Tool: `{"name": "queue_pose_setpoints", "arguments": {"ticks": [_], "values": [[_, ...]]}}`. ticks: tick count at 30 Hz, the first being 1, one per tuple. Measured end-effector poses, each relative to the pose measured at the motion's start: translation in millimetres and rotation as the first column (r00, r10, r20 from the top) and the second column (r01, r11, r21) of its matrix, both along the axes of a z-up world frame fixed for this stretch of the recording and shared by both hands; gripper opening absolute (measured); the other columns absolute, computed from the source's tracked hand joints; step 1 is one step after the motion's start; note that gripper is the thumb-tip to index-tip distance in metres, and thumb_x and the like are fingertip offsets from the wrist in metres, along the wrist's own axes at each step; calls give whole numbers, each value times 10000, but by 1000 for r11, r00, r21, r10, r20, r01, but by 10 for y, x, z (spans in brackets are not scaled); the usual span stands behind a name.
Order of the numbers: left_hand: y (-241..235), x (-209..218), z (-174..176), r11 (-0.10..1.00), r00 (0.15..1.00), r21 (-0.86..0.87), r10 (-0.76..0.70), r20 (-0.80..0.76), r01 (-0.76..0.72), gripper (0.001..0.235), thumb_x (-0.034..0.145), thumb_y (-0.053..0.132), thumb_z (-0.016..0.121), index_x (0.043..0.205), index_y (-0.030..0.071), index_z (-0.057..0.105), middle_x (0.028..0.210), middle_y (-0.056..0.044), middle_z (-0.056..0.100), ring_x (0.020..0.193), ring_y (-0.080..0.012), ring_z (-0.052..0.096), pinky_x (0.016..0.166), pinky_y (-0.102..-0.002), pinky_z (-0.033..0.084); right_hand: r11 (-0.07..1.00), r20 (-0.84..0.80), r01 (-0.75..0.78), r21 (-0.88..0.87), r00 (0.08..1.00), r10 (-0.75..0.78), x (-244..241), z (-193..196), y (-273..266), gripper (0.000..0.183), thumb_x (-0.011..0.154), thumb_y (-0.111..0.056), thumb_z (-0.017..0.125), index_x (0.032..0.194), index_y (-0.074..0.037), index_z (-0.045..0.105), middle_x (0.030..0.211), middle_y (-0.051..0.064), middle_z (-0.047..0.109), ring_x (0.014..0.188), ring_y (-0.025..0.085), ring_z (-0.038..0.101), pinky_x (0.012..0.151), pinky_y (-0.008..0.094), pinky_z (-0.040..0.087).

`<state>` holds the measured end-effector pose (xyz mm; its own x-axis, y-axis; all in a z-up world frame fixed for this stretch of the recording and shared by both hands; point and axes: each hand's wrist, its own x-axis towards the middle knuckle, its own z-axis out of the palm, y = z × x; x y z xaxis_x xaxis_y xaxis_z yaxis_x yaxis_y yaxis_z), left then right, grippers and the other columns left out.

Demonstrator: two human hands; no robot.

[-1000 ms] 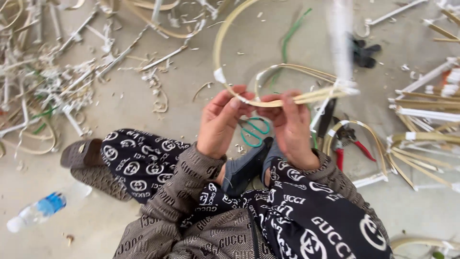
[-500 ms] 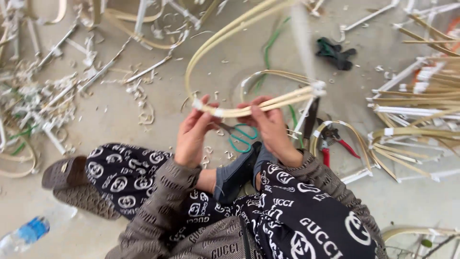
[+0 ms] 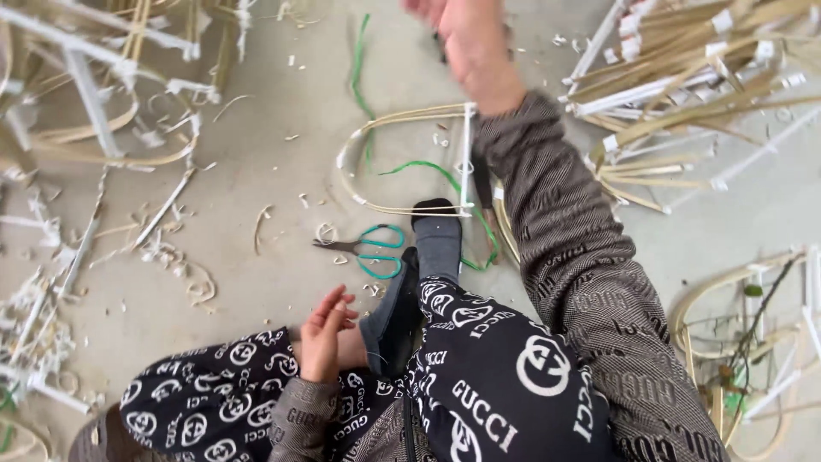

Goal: Assembling and tying circular bamboo frame components using strips and tools on a workshop floor.

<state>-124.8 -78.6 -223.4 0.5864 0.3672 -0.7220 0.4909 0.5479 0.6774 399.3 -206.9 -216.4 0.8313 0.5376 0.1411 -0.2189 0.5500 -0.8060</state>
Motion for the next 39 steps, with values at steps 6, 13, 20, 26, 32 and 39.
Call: {"name": "queue_pose_setpoints", "arguments": {"ticks": [6,13,20,26,32,39], "values": [[-376,-39,-37,884,884,106,-462,67,454,365,973,99,652,1318,-23,652,1064,-61,689,840,-111,623,739,-238,510,862,-174,-87,-499,985,-2,-1699,44,-616,264,1048,-180,596,1278,-50,590,1157,72,717,994,154,710,863,319,601],[-397,255,564,395,539,467,-811,-227,792,480,862,155,744,1332,158,648,646,-48,545,568,-147,523,566,-309,454,271,543,614,-741,786,-295,-2258,-66,-2243,255,1026,-49,678,1263,-26,589,1154,102,661,1034,181,657,933,330,549],[-402,163,592,388,514,399,-810,-284,831,548,865,162,740,1398,193,615,639,-34,528,573,-116,516,561,-295,474,-42,732,758,-651,613,-299,-1882,-501,-2973,245,943,-12,734,1153,-14,608,1071,131,663,950,213,660,864,328,545],[-420,22,531,600,666,316,-728,-165,735,501,915,93,697,1410,126,624,705,1,502,631,-71,476,577,-255,457,147,448,457,-877,889,-88,-2011,-285,-2252,203,1007,-234,743,1098,-57,704,880,84,731,772,211,708,715,343,545],[-295,-25,559,625,683,285,-699,-211,727,478,921,91,691,1394,105,624,714,-7,611,639,-64,534,589,-236,475,116,313,305,-945,947,64,-2086,-107,-2050,206,917,-260,759,975,-67,718,847,66,732,735,203,717,663,351,549],[-52,418,1029,760,831,385,-556,-34,524,435,931,82,688,1363,62,643,875,-40,709,796,-90,650,742,-242,549,510,464,508,-695,858,-222,-2398,1300,-1857,134,1034,-13,694,1098,30,585,968,80,701,849,94,673,776,263,547]]}}
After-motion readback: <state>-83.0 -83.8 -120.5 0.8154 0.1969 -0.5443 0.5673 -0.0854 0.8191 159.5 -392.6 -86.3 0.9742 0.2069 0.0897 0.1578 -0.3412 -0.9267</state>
